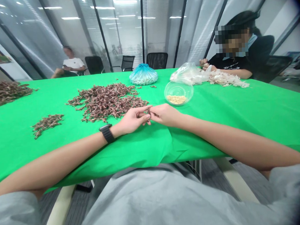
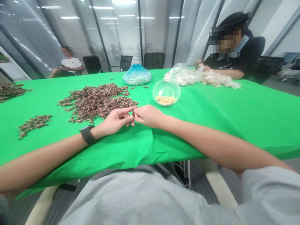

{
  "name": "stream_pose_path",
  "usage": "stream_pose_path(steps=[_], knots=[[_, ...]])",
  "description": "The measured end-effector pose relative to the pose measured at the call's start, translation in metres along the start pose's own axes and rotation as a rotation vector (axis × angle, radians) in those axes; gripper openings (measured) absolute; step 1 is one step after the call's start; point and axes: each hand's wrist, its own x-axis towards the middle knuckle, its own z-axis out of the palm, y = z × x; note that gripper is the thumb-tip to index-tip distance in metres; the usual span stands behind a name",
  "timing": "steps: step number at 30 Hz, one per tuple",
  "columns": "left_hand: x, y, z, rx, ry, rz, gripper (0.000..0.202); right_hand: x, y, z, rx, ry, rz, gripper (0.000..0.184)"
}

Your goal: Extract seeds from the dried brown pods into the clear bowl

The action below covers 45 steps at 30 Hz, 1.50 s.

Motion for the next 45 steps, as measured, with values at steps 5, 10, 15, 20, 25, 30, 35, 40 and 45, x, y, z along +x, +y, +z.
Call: stream_pose_path(steps=[5, 10, 15, 20, 25, 30, 35, 40, 45], knots=[[0.000, -0.001, 0.000, -0.009, -0.016, 0.011, 0.079, 0.000, 0.001, -0.002, 0.003, -0.006, -0.026, 0.025], [0.001, -0.001, 0.000, -0.019, -0.038, 0.012, 0.079, -0.001, 0.002, -0.003, 0.037, -0.003, -0.037, 0.026], [0.000, 0.002, -0.001, -0.015, -0.057, 0.012, 0.078, -0.001, 0.000, 0.000, 0.229, 0.058, -0.004, 0.030], [-0.001, 0.000, -0.001, 0.025, -0.050, 0.051, 0.077, 0.000, -0.007, 0.000, 0.506, 0.104, 0.126, 0.033], [-0.001, -0.002, -0.001, 0.099, -0.048, 0.097, 0.072, 0.001, -0.010, -0.004, 0.654, 0.077, 0.217, 0.031], [-0.003, -0.004, 0.000, 0.197, -0.032, 0.121, 0.065, 0.003, -0.007, -0.002, 0.789, -0.003, 0.286, 0.027], [-0.005, 0.000, -0.002, 0.384, -0.023, 0.189, 0.059, 0.004, -0.011, -0.002, 1.036, -0.058, 0.569, 0.019], [-0.006, 0.005, -0.004, 0.508, -0.011, 0.219, 0.059, 0.009, -0.013, -0.011, 1.392, -0.261, 0.755, 0.022], [-0.002, 0.002, -0.001, 0.330, 0.029, 0.141, 0.064, 0.012, -0.009, -0.013, 1.208, -0.252, 0.673, 0.024]])
